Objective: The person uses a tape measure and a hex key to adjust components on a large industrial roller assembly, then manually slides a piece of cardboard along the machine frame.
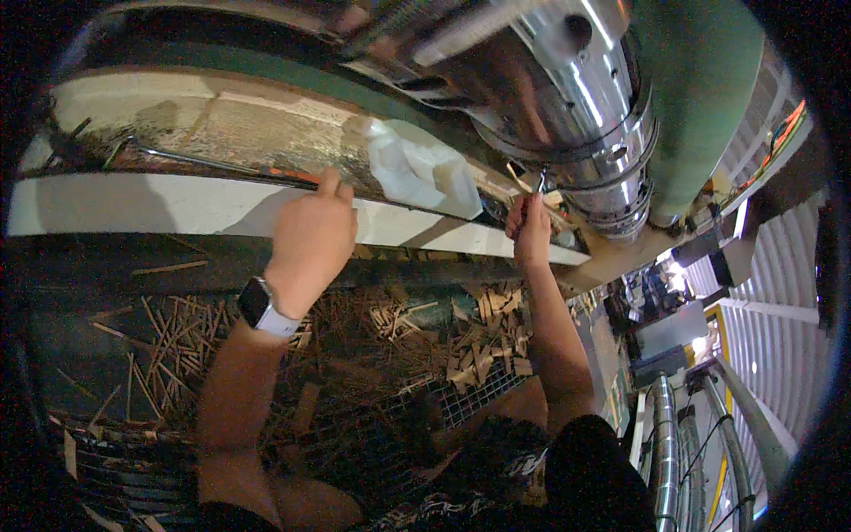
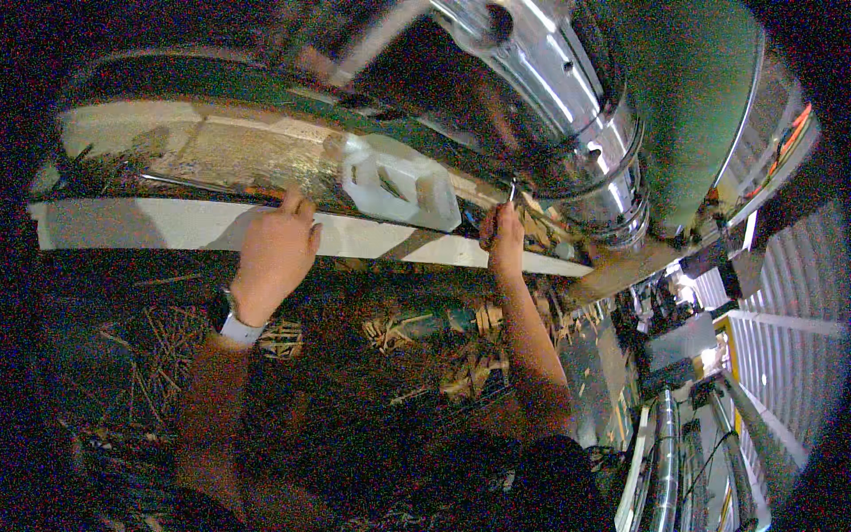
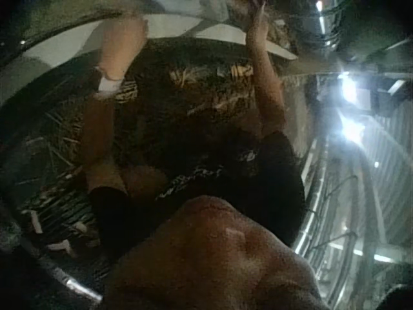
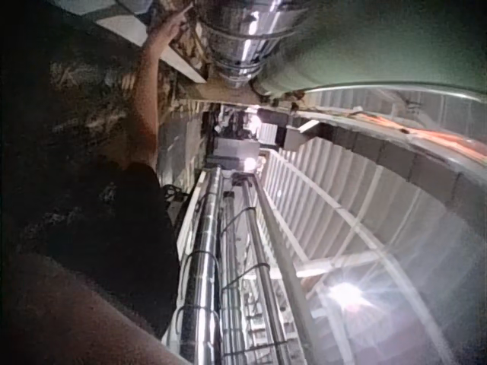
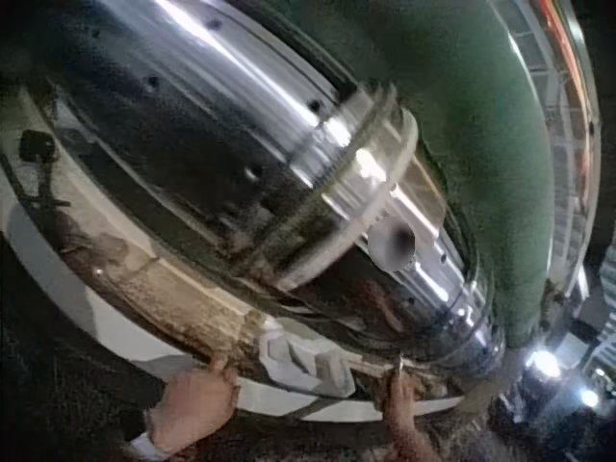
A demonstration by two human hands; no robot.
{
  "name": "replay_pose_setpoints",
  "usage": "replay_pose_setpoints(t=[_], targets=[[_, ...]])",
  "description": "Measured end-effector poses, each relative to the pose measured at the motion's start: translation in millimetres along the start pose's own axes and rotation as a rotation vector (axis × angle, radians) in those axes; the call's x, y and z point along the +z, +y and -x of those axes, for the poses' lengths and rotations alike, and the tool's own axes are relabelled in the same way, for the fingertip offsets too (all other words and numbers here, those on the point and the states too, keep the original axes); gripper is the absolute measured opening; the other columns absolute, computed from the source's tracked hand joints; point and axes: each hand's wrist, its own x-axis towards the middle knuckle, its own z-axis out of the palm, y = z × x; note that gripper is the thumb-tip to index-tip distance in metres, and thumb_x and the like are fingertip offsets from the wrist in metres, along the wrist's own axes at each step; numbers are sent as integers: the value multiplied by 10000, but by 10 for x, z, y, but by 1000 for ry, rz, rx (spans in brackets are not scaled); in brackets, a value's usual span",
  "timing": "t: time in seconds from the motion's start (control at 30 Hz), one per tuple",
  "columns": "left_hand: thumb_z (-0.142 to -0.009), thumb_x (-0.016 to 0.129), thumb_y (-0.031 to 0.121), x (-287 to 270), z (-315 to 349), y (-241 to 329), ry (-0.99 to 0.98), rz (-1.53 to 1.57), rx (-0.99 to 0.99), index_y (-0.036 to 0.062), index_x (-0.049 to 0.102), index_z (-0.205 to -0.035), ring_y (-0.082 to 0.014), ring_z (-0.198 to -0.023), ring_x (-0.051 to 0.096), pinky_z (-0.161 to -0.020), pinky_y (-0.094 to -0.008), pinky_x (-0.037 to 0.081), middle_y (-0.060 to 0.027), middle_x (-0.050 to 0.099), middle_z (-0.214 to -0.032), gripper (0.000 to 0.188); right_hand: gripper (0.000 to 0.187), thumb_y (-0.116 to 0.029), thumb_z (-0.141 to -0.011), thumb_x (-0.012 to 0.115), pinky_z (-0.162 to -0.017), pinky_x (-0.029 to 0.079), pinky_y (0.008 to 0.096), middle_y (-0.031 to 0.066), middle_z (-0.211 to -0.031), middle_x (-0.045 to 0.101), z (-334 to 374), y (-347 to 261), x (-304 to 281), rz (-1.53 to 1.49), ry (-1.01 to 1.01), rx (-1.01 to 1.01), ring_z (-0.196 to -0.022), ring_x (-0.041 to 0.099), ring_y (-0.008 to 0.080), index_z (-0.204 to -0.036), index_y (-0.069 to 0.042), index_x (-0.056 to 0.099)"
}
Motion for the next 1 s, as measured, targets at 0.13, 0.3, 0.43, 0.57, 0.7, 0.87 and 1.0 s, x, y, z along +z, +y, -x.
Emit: replay_pose_setpoints(t=[0.13,0.3,0.43,0.57,0.7,0.87,1.0], targets=[[-782,575,203,138,-19,4,63,45,-10,3,544,-920,-317,-661,606,-573,-421,494,-165,516,-1038,245,392,-435,-932,402,-405,199,254,-39,-551,278,75,-72,82,-85,90,55,-431,241,92,-672,-150,335],[-782,553,186,242,-20,61,119,-27,-16,9,530,-889,-295,-585,595,-522,-356,483,-151,506,-995,208,422,-450,-919,423,-403,190,259,-33,-546,259,113,-135,136,-86,176,87,-434,234,92,-646,-145,322],[-797,573,188,153,76,-24,88,-18,-2,16,513,-894,-295,-603,598,-539,-383,494,-142,491,-959,206,397,-467,-924,393,-383,237,234,-26,-528,348,134,-102,134,-66,54,-49,-415,300,82,-696,-142,396],[-789,592,205,74,57,-33,97,11,7,30,514,-894,-286,-662,608,-539,-400,497,-133,491,-946,219,372,-423,-936,404,-408,200,238,-42,-562,309,126,-22,-27,64,110,-118,-462,271,70,-713,-126,381],[-790,585,211,116,51,-62,65,3,8,33,528,-877,-274,-666,612,-551,-408,500,-119,508,-906,206,361,-339,-960,367,-425,247,237,-37,-574,344,116,32,-35,181,171,-142,-474,306,64,-699,-98,431],[-787,579,219,147,63,-45,88,23,16,27,538,-885,-295,-642,607,-562,-415,498,-137,524,-966,219,370,-360,-949,396,-385,205,225,-42,-535,328,53,207,-340,164,257,-170,-393,253,63,-667,-122,376],[-778,586,210,168,55,-82,135,40,39,11,540,-888,-312,-654,606,-578,-421,496,-157,528,-997,232,378,-335,-956,389,-406,203,224,-39,-549,323,465,-136,23,263,-17,-225,-453,264,48,-657,-107,355]])
